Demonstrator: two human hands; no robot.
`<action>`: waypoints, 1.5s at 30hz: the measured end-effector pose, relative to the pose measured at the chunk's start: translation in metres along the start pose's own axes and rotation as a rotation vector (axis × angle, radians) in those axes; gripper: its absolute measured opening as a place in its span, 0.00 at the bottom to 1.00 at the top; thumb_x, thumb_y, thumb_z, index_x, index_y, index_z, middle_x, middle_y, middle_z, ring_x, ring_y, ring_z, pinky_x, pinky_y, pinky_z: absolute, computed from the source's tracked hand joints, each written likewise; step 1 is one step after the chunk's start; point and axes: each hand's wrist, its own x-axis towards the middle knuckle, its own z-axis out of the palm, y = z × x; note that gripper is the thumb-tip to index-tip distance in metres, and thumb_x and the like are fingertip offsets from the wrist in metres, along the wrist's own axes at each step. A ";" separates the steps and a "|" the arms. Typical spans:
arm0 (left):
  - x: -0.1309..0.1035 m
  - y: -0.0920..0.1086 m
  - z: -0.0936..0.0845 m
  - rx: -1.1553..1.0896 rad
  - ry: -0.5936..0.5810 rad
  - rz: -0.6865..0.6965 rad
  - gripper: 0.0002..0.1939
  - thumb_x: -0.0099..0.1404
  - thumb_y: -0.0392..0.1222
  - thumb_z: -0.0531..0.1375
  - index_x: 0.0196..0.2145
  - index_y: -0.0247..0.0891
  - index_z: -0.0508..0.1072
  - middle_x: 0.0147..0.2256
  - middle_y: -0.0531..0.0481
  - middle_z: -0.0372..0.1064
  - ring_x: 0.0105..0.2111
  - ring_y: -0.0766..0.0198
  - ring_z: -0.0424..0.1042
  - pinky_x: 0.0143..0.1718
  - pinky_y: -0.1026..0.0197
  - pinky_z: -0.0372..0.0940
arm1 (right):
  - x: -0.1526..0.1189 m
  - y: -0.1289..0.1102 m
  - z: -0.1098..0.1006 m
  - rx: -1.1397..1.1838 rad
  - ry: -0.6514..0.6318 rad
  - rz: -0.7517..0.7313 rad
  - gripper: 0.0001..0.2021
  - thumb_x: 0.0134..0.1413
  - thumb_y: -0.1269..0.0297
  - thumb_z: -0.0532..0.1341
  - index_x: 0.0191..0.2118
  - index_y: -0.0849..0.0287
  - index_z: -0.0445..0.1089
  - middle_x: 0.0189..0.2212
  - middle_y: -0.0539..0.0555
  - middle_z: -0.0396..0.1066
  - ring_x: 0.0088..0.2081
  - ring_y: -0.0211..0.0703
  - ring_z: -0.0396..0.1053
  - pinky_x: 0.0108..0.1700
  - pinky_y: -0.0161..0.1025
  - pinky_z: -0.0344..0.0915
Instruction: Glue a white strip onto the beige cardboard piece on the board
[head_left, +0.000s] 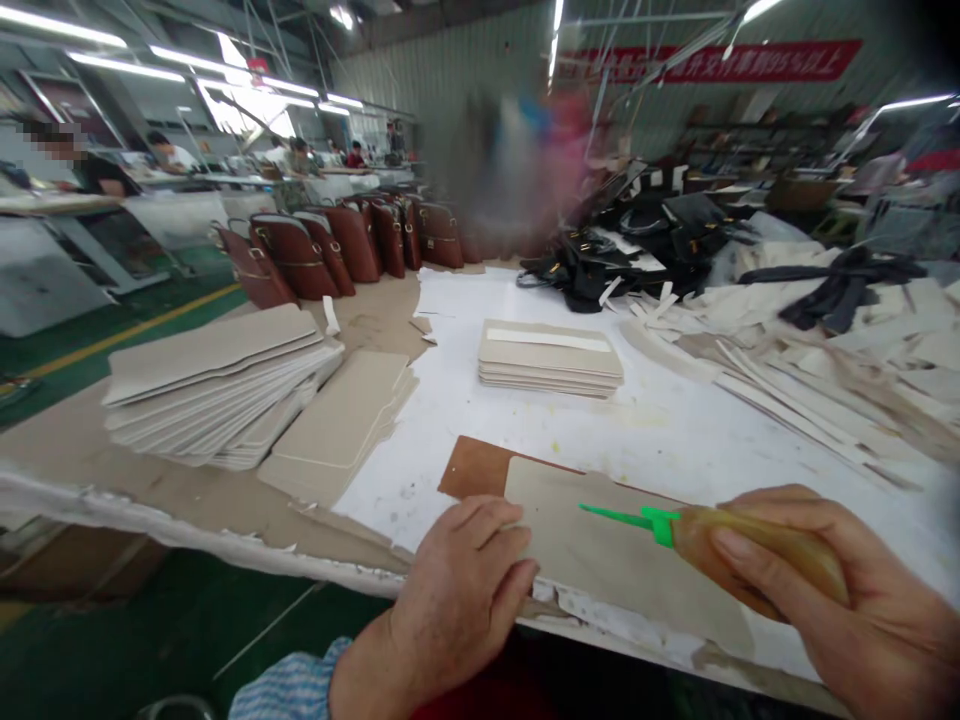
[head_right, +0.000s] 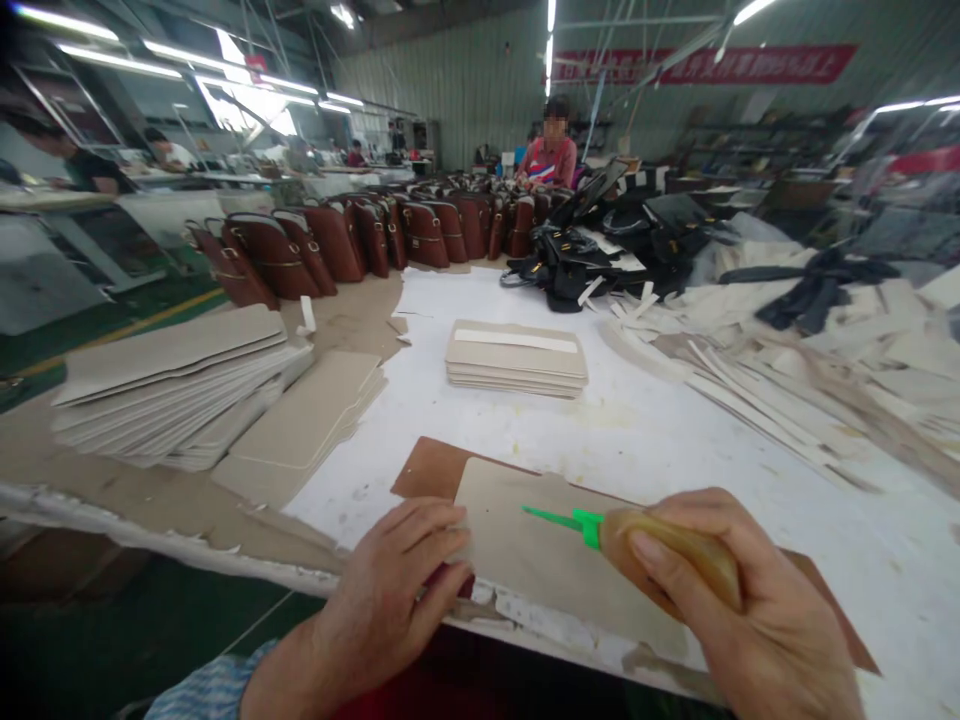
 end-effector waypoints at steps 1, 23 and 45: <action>-0.001 -0.006 -0.001 0.016 -0.011 -0.037 0.06 0.75 0.34 0.58 0.44 0.37 0.76 0.48 0.44 0.77 0.50 0.54 0.75 0.57 0.49 0.72 | 0.004 -0.007 0.007 0.018 -0.010 -0.005 0.08 0.71 0.50 0.63 0.43 0.47 0.72 0.39 0.50 0.74 0.33 0.46 0.75 0.29 0.39 0.74; -0.006 -0.021 0.008 0.049 -0.113 -0.087 0.07 0.71 0.37 0.64 0.45 0.36 0.78 0.48 0.44 0.78 0.49 0.48 0.73 0.53 0.42 0.72 | 0.035 -0.038 0.044 0.123 -0.265 -0.227 0.03 0.75 0.61 0.61 0.46 0.49 0.73 0.39 0.50 0.69 0.40 0.42 0.70 0.39 0.38 0.67; -0.005 -0.020 0.007 0.051 -0.118 -0.088 0.07 0.71 0.37 0.65 0.46 0.37 0.78 0.48 0.44 0.78 0.50 0.48 0.73 0.54 0.42 0.72 | 0.038 -0.043 0.040 0.120 -0.329 -0.287 0.05 0.77 0.63 0.59 0.46 0.51 0.72 0.38 0.50 0.67 0.39 0.41 0.70 0.37 0.37 0.68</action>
